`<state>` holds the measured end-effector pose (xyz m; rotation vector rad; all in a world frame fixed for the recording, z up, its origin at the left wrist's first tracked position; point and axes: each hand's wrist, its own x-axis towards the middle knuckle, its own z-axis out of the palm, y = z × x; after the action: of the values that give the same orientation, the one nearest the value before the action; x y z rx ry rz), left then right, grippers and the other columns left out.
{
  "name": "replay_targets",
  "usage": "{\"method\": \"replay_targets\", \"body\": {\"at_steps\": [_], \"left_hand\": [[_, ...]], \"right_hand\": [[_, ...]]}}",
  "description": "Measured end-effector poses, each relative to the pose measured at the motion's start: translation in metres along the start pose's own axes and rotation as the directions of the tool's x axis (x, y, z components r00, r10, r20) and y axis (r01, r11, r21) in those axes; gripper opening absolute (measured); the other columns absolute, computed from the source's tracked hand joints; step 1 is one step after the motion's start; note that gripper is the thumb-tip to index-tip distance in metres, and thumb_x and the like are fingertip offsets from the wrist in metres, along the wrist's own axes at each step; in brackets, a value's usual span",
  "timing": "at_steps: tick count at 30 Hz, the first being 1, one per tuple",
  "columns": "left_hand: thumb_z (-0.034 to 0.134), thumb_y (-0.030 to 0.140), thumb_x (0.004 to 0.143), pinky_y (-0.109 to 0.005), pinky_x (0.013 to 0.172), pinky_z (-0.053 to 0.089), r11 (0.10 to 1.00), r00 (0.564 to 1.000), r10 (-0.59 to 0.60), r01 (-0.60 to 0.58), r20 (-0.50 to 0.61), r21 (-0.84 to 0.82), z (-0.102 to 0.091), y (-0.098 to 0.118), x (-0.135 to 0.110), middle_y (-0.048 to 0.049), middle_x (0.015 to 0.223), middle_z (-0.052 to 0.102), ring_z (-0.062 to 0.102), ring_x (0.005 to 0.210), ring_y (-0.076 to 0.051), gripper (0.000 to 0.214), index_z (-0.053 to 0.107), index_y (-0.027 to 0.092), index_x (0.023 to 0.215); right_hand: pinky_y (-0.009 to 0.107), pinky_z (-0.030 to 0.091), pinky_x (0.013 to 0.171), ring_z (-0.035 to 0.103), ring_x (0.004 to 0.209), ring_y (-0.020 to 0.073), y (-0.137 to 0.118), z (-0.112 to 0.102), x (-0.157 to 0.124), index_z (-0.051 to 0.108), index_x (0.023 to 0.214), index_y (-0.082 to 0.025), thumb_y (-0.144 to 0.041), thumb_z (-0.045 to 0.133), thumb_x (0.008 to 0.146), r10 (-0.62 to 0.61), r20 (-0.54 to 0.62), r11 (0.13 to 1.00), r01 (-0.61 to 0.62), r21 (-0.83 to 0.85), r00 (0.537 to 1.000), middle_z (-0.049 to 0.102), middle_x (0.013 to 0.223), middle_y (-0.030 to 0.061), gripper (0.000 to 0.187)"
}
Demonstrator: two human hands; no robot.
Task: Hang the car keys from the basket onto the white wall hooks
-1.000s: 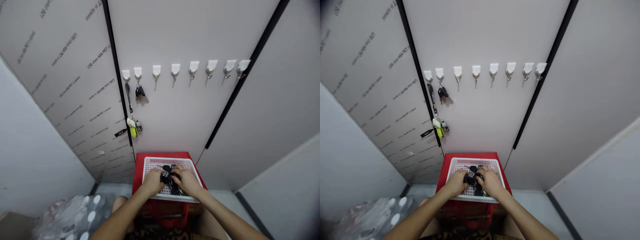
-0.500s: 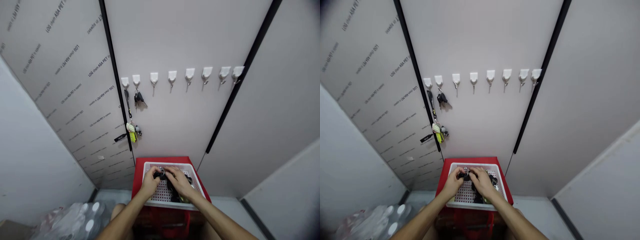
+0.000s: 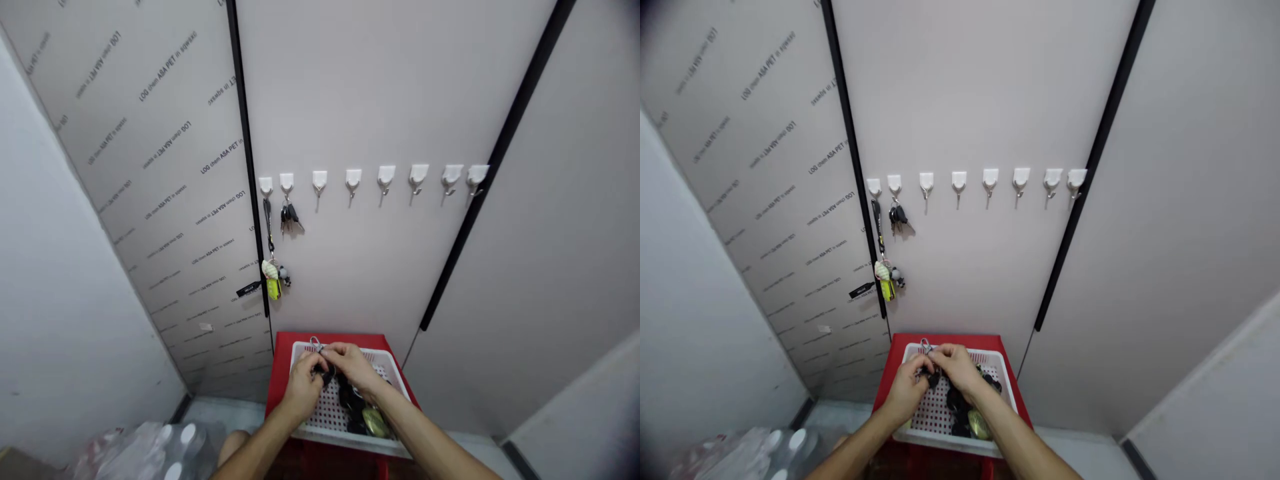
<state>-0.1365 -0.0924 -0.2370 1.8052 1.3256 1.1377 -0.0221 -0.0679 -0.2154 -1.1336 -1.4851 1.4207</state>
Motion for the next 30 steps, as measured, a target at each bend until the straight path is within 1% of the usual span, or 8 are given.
{"method": "replay_targets", "body": {"at_steps": [4,6,9,12,17,20,22,30], "left_hand": [[0.033,0.002,0.052,-0.024,0.071,0.033,0.975,0.988,0.143,-0.152,0.064,0.162,-0.016,0.015,0.006,-0.0007,0.071,0.049,0.042,0.076,-0.013,0.025,0.049,0.018,0.061],[0.034,0.003,0.053,-0.025,0.071,0.033,0.973,0.989,0.139,-0.146,0.047,0.177,-0.024,0.022,0.013,-0.0007,0.072,0.050,0.043,0.076,-0.013,0.024,0.049,0.018,0.064],[0.037,0.005,0.057,-0.024,0.070,0.035,0.996,0.995,0.090,-0.088,-0.040,0.034,-0.033,0.033,0.029,-0.0008,0.074,0.051,0.045,0.075,-0.012,0.020,0.047,0.017,0.070],[0.040,0.008,0.060,-0.022,0.070,0.036,0.975,0.984,0.122,-0.143,-0.129,-0.168,-0.039,0.053,0.051,-0.0011,0.076,0.052,0.046,0.075,-0.010,0.016,0.044,0.016,0.073],[0.041,0.007,0.061,-0.019,0.063,0.038,0.915,0.934,0.166,-0.266,-0.318,-0.303,-0.058,0.106,0.094,-0.0005,0.072,0.051,0.048,0.067,-0.008,0.015,0.043,0.015,0.074],[0.043,0.006,0.060,-0.018,0.061,0.038,0.910,0.893,0.201,-0.322,-0.402,-0.261,-0.073,0.135,0.115,0.0003,0.070,0.051,0.047,0.064,-0.007,0.016,0.045,0.014,0.075],[0.044,0.005,0.060,-0.018,0.060,0.038,0.919,0.877,0.202,-0.323,-0.436,-0.224,-0.080,0.145,0.126,0.0008,0.068,0.051,0.046,0.062,-0.006,0.017,0.046,0.014,0.074],[0.044,0.004,0.058,-0.021,0.061,0.039,0.965,0.876,0.155,-0.233,-0.457,-0.118,-0.083,0.129,0.139,-0.0004,0.069,0.053,0.048,0.061,-0.008,0.021,0.048,0.014,0.075]], "right_hand": [[0.018,0.027,0.046,0.033,0.045,0.0048,-0.017,0.000,0.006,0.049,0.053,-0.012,-0.034,0.051,0.056,-0.023,-0.031,1.000,0.023,0.009,0.999,0.041,0.047,-0.0050,0.022],[0.019,0.027,0.047,0.033,0.046,0.0051,-0.033,-0.001,0.010,0.047,0.051,-0.013,-0.034,0.050,0.057,-0.103,-0.083,0.995,0.101,-0.025,0.991,0.039,0.046,-0.0054,0.022],[0.019,0.027,0.046,0.033,0.045,0.0055,-0.068,-0.004,0.018,0.048,0.053,-0.013,-0.031,0.048,0.058,-0.229,-0.154,0.970,0.212,-0.117,0.961,0.037,0.045,-0.0057,0.019],[0.019,0.029,0.045,0.034,0.044,0.0057,-0.111,-0.004,0.027,0.050,0.056,-0.012,-0.027,0.047,0.058,-0.362,-0.168,0.922,0.325,-0.210,0.917,0.039,0.045,-0.0053,0.015],[0.020,0.035,0.047,0.041,0.043,0.0060,-0.183,-0.003,0.049,0.048,0.078,-0.013,-0.025,0.051,0.056,-0.589,-0.293,0.808,0.539,-0.240,0.753,0.046,0.047,-0.0063,0.025],[0.020,0.037,0.046,0.043,0.041,0.0063,-0.214,-0.006,0.063,0.043,0.080,-0.014,-0.027,0.053,0.055,-0.673,-0.369,0.736,0.627,-0.255,0.641,0.047,0.046,-0.0068,0.029],[0.020,0.037,0.044,0.044,0.039,0.0065,-0.227,-0.007,0.072,0.043,0.076,-0.015,-0.028,0.053,0.055,-0.691,-0.395,0.719,0.636,-0.282,0.605,0.049,0.045,-0.0062,0.027],[0.022,0.038,0.044,0.045,0.039,0.0080,-0.224,-0.013,0.093,0.047,0.070,-0.014,-0.027,0.051,0.057,-0.666,-0.406,0.744,0.518,-0.422,0.626,0.049,0.044,-0.0044,0.019]]}}
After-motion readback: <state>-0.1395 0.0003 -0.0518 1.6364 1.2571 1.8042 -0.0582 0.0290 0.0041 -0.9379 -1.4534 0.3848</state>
